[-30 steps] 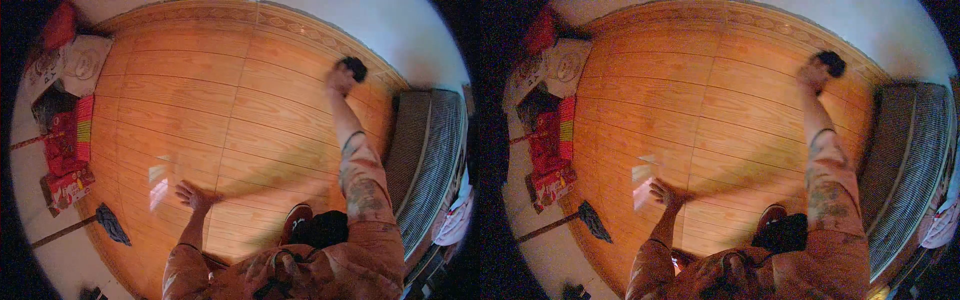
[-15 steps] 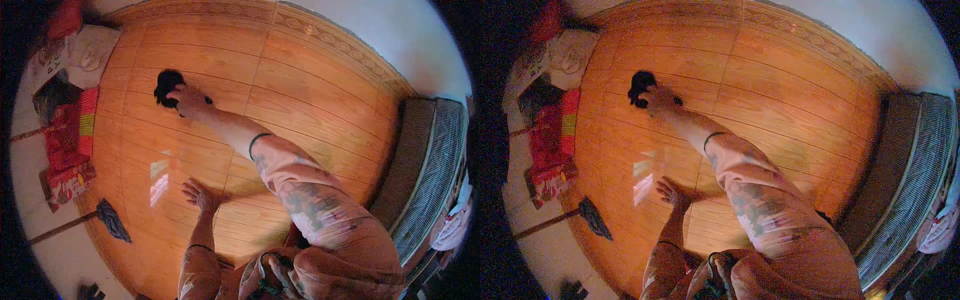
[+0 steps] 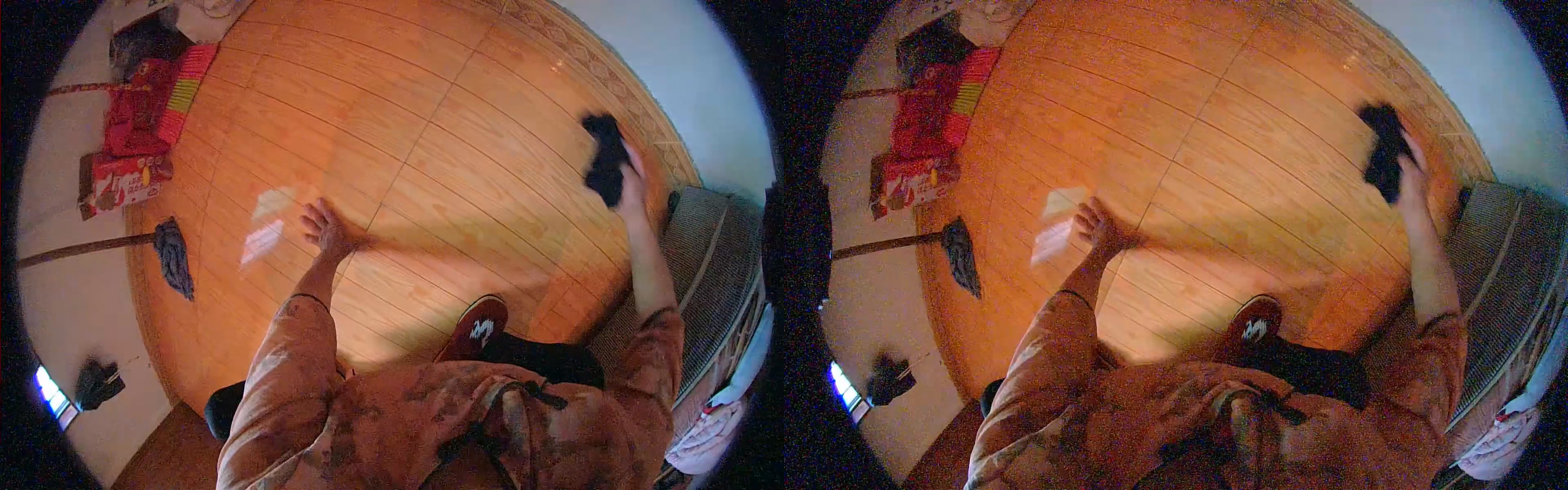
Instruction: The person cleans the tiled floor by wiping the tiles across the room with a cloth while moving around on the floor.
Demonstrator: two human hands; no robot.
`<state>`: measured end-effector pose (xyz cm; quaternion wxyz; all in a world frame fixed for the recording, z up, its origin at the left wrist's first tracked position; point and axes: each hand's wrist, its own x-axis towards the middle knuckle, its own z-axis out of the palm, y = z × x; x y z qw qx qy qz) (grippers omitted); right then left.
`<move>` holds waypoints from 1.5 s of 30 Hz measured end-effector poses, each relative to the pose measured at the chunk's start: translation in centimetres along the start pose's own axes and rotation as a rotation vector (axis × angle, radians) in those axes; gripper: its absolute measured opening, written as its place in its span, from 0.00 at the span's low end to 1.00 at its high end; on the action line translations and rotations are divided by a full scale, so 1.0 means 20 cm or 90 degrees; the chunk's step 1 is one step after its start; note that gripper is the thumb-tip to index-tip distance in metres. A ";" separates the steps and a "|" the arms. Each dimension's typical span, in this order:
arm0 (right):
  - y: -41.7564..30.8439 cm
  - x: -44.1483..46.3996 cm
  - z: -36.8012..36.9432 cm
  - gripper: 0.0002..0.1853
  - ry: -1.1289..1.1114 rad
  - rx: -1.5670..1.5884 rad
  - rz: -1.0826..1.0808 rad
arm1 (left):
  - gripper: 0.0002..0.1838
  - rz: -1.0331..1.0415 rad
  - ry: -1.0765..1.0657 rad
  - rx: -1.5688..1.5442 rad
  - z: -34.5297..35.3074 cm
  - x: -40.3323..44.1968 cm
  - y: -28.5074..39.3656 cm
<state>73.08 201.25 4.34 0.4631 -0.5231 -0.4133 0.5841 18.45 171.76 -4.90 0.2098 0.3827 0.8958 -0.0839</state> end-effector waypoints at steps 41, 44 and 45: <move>-0.01 -0.37 1.03 0.31 -0.292 -0.152 0.067 | 0.84 -0.066 -0.094 0.101 -0.09 -0.01 0.12; 0.02 -0.62 0.28 0.27 -0.003 -0.176 0.058 | 0.81 -0.052 -0.072 0.095 -0.09 -0.01 0.11; 0.07 -0.72 0.02 0.26 0.118 -0.279 0.104 | 0.80 -0.048 -0.063 0.100 -0.06 -0.01 0.10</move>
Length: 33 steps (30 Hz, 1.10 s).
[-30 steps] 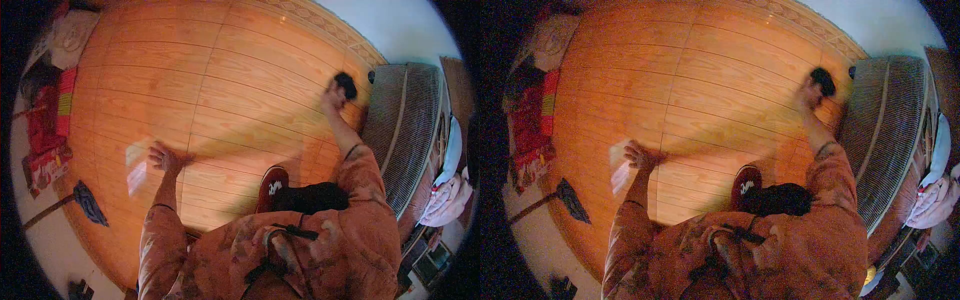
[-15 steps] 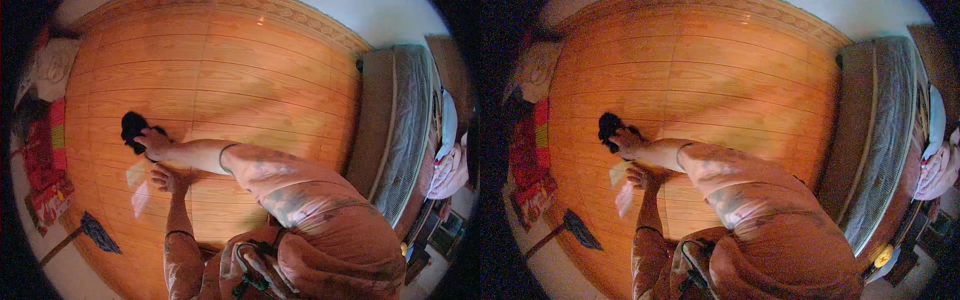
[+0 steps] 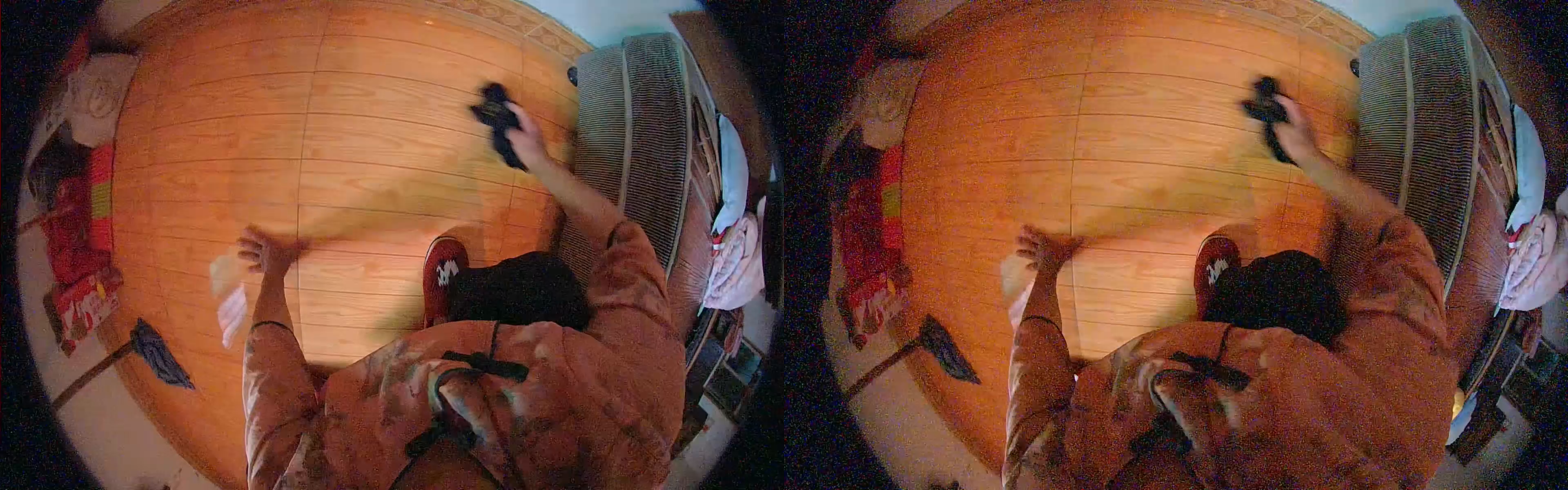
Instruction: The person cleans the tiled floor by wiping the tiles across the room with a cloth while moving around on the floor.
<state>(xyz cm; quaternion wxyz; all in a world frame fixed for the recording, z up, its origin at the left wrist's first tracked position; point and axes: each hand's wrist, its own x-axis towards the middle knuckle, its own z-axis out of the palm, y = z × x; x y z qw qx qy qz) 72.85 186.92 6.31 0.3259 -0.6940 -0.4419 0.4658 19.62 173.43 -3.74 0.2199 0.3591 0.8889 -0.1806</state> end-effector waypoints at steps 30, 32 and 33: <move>-0.03 -0.59 1.74 0.36 -0.684 0.235 0.076 | 0.79 0.327 -0.006 0.043 0.28 -0.30 -0.46; -0.18 -0.49 1.52 0.34 -0.716 0.366 0.234 | 0.77 0.316 -0.015 0.030 0.26 -0.30 -0.45; -0.22 -0.45 1.35 0.34 -0.733 0.446 0.152 | 0.77 0.324 -0.007 0.007 0.25 -0.31 -0.45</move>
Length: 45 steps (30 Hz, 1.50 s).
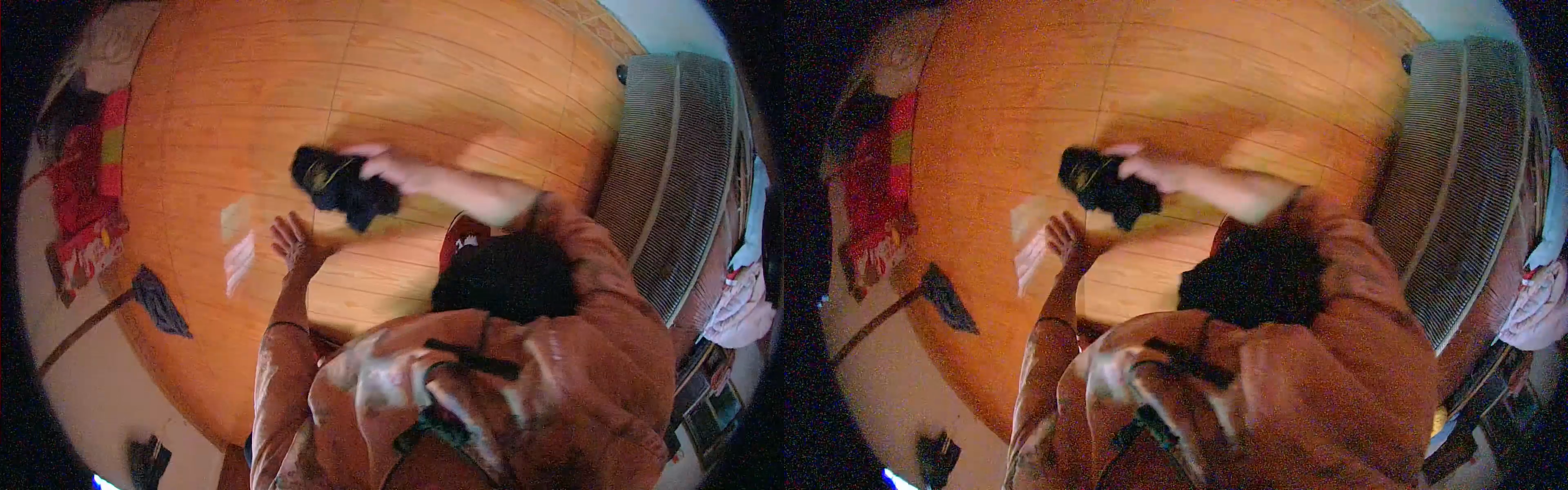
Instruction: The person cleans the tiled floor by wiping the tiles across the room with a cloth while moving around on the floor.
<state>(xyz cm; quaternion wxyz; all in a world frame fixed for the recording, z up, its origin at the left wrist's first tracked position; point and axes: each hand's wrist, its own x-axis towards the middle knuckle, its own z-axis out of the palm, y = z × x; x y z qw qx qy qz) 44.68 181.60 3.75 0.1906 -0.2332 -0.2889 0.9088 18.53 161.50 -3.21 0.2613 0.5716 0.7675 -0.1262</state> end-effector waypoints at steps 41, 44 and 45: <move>0.10 0.09 -0.18 0.39 0.103 -0.564 -0.146 | 0.60 -0.119 0.223 -0.319 -0.09 0.23 0.40; -0.04 -0.08 -0.68 0.34 0.453 -0.763 -0.208 | 0.69 -0.192 0.223 -0.269 -0.20 0.26 0.68; -0.16 -0.15 -0.75 0.35 0.550 -0.731 -0.259 | 0.72 -0.180 0.263 -0.258 -0.17 0.29 0.75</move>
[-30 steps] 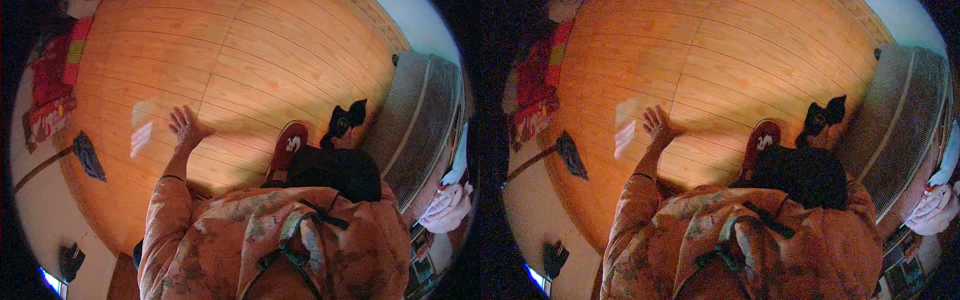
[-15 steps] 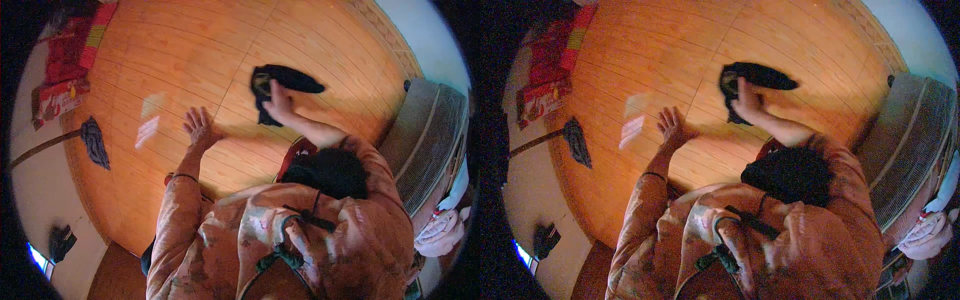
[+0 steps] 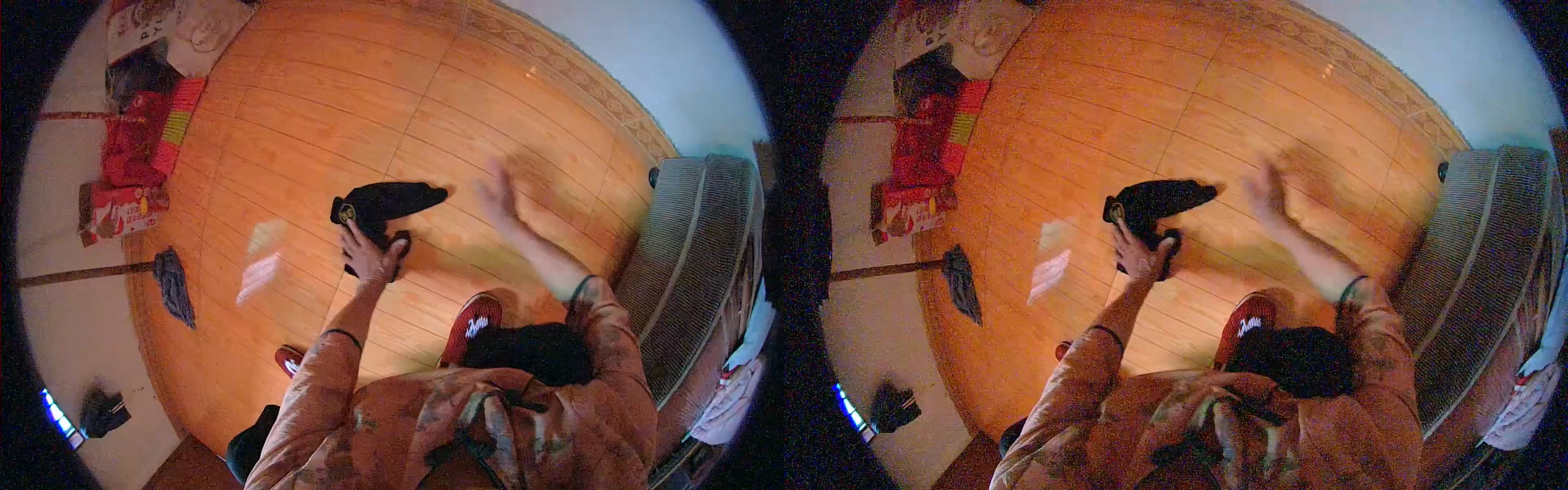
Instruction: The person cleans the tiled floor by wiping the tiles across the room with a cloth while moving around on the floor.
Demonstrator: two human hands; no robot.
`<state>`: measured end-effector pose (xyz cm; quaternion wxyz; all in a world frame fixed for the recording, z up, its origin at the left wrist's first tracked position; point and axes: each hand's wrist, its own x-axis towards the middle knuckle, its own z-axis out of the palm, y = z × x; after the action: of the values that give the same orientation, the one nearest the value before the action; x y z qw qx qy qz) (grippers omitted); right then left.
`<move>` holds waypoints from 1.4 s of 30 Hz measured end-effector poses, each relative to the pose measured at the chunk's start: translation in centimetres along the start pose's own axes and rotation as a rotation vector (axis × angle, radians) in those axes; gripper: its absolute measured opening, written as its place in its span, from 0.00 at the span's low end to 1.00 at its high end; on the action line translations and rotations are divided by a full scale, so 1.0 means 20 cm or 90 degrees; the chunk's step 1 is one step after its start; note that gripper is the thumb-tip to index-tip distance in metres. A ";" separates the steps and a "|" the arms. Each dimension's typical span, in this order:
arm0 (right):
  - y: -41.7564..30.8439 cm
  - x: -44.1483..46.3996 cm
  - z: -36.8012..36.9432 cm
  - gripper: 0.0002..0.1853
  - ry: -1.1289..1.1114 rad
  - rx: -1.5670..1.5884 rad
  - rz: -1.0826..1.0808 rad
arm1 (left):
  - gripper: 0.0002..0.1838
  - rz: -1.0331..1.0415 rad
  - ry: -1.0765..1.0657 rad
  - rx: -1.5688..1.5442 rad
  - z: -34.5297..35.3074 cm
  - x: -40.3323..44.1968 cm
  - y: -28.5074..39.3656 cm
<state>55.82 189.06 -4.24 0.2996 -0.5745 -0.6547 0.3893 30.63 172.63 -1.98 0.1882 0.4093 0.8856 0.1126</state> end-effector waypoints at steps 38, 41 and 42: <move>0.51 0.13 -0.43 0.34 0.097 -0.691 -0.156 | 0.36 -0.281 0.269 0.162 -0.62 0.82 -1.39; 0.54 0.16 -0.42 0.35 0.078 -0.689 -0.099 | 0.31 -0.400 0.294 0.023 -0.60 0.54 -1.82; 0.53 0.16 -0.43 0.36 0.069 -0.687 -0.065 | 0.29 -0.396 0.301 -0.086 -0.56 0.49 -2.02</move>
<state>68.10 194.09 -9.02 0.0141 -0.6333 -0.7723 -0.0472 -7.52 153.88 -8.43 0.0308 0.0708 0.9768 0.1996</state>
